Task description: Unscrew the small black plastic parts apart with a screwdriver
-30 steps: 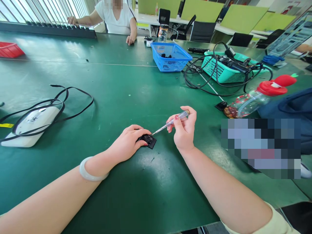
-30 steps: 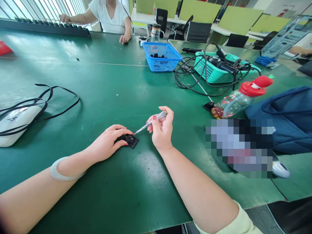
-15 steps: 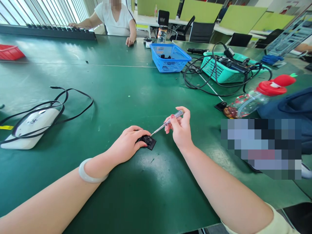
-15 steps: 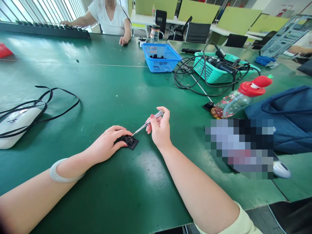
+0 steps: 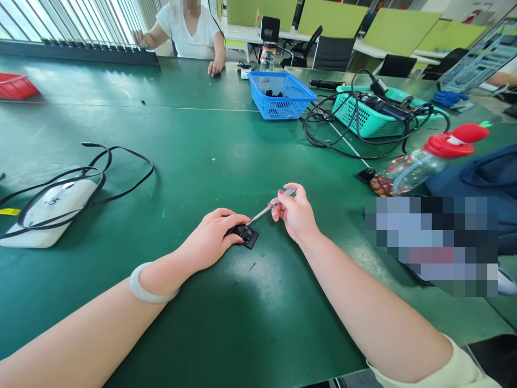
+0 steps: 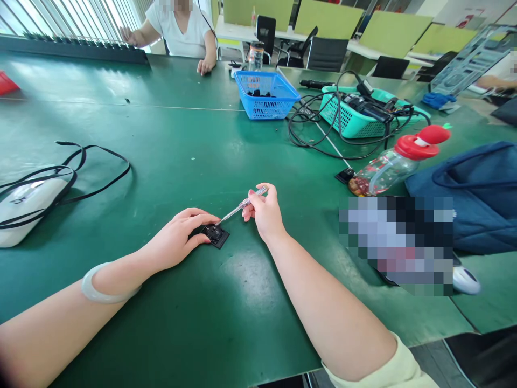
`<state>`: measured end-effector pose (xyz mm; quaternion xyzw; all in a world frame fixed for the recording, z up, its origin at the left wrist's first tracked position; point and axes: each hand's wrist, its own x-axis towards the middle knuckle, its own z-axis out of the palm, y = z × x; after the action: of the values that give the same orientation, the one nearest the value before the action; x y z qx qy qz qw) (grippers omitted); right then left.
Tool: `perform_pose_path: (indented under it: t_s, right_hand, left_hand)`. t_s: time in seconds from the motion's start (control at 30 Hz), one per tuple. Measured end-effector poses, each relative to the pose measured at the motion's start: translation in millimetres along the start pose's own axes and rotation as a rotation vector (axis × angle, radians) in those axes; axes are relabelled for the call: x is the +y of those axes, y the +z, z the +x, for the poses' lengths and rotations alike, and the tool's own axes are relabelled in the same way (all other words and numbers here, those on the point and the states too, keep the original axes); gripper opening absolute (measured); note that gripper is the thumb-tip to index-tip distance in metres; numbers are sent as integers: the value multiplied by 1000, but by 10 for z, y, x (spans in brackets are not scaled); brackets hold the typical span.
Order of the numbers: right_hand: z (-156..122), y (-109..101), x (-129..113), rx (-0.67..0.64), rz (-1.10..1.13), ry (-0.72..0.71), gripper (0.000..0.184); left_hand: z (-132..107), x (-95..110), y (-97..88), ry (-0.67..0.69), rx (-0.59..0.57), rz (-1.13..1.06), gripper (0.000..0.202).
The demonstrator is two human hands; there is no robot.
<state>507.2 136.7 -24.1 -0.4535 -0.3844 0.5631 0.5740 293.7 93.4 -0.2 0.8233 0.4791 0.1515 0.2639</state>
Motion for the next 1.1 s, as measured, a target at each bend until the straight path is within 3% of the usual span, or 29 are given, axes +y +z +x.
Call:
perform_pose_path:
  t_s: [0.2, 0.47, 0.6, 1.1]
  right_hand:
    - [-19, 7, 0, -25, 18, 26, 35]
    - [-37, -1, -17, 56, 42, -114, 32]
    - [-61, 7, -24, 27, 6, -155, 33]
    - [-35, -2, 6, -47, 29, -111, 37]
  left_hand:
    - [4, -5, -2, -12, -11, 1, 33]
    - [-1, -18, 10, 1, 0, -1, 34]
    - [-4, -21, 8, 12, 2, 7, 30]
    - [5, -23, 6, 10, 0, 6, 29]
